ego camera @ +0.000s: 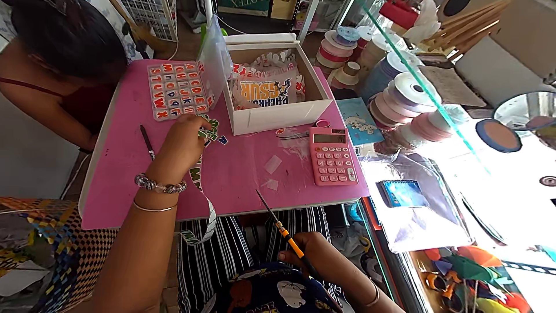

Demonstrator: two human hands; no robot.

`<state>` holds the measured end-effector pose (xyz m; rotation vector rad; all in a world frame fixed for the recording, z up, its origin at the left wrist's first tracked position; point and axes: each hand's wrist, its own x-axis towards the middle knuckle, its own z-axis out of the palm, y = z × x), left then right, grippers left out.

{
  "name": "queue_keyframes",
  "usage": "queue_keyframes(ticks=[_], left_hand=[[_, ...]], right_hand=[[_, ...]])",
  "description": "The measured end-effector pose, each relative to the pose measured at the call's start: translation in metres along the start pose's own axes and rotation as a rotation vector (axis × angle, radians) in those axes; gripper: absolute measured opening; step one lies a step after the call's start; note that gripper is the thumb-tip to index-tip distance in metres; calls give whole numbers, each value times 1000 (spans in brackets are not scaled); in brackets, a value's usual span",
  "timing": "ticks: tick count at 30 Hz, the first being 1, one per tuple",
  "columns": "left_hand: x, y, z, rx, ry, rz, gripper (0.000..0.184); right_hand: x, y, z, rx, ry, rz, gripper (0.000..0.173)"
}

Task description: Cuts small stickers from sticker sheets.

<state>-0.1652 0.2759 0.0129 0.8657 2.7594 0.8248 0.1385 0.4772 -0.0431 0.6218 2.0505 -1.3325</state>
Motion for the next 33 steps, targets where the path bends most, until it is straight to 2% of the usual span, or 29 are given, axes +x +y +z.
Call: queue_keyframes(ticks=[2,4,8,11,17,24,33], left_hand=[[-20,10,-1,-100,77,-9,19],[-39,20,2,-290,66,18,7],[-55,29,24,-759,-238,51,8],[-59,33,42,-884,-430,25,3],[-61,36,53,-791,-556,34,16],[-56,24,51,-779,-770,172,27],[-50,28,51,-691,-808,222,26]], right_hand=[[1,2,-1,-2,4,-17,48],[2,4,-1,-7,-9,-35,50],[4,4,-4,-19,-69,-57,51],[4,7,-4,-14,-95,-71,50],[0,16,-6,9,-90,-43,49],[-1,11,-10,33,-92,2,46],[-2,-2,-9,37,-93,6,42]])
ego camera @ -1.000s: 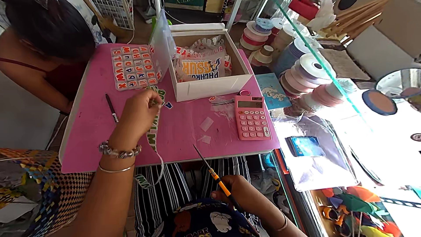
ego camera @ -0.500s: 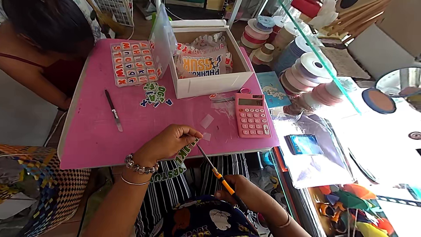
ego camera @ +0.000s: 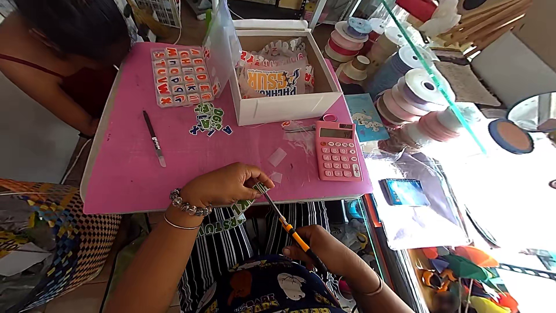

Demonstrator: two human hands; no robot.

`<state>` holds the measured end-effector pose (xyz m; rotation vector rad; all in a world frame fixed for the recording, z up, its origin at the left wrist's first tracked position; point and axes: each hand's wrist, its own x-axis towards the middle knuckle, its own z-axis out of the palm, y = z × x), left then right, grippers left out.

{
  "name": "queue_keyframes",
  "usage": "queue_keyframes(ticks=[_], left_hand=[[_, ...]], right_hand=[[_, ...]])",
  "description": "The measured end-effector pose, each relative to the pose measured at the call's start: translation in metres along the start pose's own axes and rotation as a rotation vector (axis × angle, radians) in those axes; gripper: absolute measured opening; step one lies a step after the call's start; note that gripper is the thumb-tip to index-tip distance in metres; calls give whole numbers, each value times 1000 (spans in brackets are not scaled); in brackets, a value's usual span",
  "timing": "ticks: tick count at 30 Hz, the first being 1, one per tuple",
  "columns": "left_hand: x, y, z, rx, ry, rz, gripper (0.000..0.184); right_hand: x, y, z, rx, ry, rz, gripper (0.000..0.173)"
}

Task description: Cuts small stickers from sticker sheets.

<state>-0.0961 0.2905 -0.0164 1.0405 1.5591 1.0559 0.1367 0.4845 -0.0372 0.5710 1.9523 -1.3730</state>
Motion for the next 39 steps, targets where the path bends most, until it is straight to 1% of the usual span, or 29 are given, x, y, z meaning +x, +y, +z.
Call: queue_keyframes(ticks=[7,18,23,27,29,31,33,34,36,39], left_hand=[[0,-1,0,20,-3,19,25],[0,1,1,36,-11,0,24],[1,1,1,39,-15,-10,27],[-2,2,-1,36,1,-2,30],[-7,3,-9,88,96,30,30],[-14,11,-19,181,313,29,31],[-15,19,-36,328,519,-48,31],[-13,25,-47,408,579,-125,31],[-8,30,-64,527,656,-233,32],[-3,24,-79,616,674,-300,31]], right_hand=[[3,-3,2,1,1,6,42],[3,-3,2,-38,20,-7,43],[4,-3,3,-72,59,-10,45],[4,-1,4,-55,53,-3,45],[2,1,3,-37,50,-4,45],[-1,5,2,-30,57,-9,45],[-2,7,2,-41,56,0,45],[-1,7,2,-45,58,6,45],[-1,6,3,-61,62,15,45],[-2,3,4,-92,66,25,46]])
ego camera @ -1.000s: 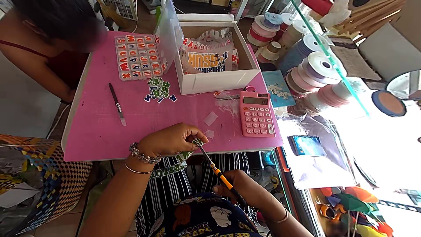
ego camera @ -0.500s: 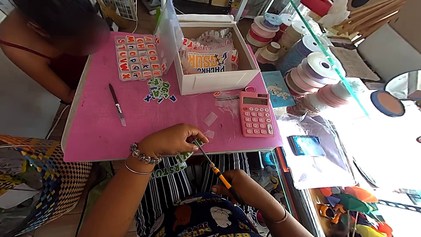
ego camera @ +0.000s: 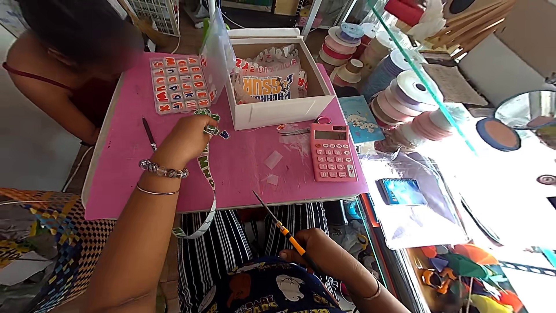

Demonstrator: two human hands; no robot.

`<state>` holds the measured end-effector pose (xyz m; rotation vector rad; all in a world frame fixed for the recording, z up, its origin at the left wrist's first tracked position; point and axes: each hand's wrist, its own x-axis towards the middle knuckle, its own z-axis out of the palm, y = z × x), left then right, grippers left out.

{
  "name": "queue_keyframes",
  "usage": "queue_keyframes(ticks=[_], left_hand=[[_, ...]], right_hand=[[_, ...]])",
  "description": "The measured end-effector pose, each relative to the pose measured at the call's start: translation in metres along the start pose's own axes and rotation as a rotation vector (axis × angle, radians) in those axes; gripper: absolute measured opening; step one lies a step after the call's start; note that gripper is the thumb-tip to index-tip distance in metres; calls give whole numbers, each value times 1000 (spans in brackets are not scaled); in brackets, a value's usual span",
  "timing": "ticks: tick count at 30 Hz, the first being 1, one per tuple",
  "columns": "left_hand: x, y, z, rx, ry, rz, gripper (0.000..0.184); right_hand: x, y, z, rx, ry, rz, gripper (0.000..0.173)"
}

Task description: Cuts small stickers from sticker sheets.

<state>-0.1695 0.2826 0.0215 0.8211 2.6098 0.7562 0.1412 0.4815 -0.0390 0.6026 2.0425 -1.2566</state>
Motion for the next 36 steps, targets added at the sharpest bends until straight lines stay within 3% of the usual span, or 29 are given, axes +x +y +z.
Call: queue_keyframes(ticks=[5,8,11,14,16,19,24,27,29,32,36], left_hand=[[-6,0,-2,13,46,39,36],[-31,11,-1,-128,117,90,40],[-68,36,20,-485,91,204,44],[-85,57,51,-701,-107,226,40],[-93,68,66,-763,-200,219,37],[-101,74,79,-870,-254,216,34],[-115,63,101,-1053,-163,263,43],[-115,52,102,-968,-132,269,24],[-110,43,91,-898,-159,296,14],[-107,36,68,-813,-233,272,23],[-105,33,56,-751,-256,269,30]], right_hand=[[-2,1,-2,-2,-10,-9,48],[-4,-2,0,93,68,-55,46],[0,-5,12,365,220,-350,32],[9,-18,24,553,288,-737,29],[15,-31,32,646,361,-842,24],[19,-44,39,770,493,-790,18],[22,-44,39,865,562,-747,17],[17,-31,27,767,339,-709,12],[11,-16,14,579,158,-634,28],[0,5,-1,277,-2,-434,46],[-9,20,-1,101,-50,-219,47]])
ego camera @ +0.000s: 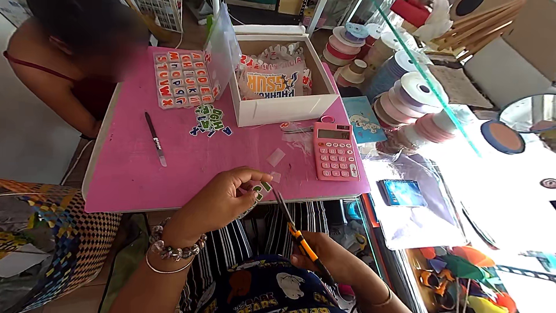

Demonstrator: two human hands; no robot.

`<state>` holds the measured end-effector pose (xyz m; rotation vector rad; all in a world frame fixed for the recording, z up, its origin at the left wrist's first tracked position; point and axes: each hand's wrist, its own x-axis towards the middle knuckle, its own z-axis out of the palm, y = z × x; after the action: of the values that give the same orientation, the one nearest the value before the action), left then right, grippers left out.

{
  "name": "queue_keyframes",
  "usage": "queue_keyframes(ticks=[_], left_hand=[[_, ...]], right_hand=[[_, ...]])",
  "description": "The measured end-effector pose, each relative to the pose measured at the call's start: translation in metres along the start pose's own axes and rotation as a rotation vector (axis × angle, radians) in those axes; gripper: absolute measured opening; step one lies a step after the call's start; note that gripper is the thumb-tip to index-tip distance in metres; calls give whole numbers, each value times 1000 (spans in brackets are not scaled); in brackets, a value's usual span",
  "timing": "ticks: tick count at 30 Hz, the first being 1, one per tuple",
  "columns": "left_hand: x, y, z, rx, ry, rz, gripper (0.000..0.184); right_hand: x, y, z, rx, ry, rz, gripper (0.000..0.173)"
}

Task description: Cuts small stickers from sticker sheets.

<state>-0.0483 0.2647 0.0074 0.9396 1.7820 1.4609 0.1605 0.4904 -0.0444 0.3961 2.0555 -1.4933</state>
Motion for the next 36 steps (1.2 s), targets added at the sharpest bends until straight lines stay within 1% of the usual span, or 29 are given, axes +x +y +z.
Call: queue_keyframes(ticks=[4,8,10,15,18,23,25,36], left_hand=[[5,2,3,22,-39,-27,24],[7,4,2,21,-61,-29,26],[6,4,1,7,-38,-40,26],[4,1,-2,28,27,-7,15],[4,2,-3,88,20,-4,20],[8,4,-2,138,-142,-38,21],[8,5,-1,155,-169,-33,21],[8,4,-2,115,-136,-53,22]], right_hand=[[-5,-3,3,-9,1,14,46],[-4,-8,3,-6,33,16,46],[-4,-8,3,-4,36,23,46],[-5,-6,3,42,42,-4,45],[-8,-5,3,41,35,1,45],[-8,-10,4,24,23,11,44],[-7,-11,4,22,27,12,44],[-7,-15,4,23,23,16,44]])
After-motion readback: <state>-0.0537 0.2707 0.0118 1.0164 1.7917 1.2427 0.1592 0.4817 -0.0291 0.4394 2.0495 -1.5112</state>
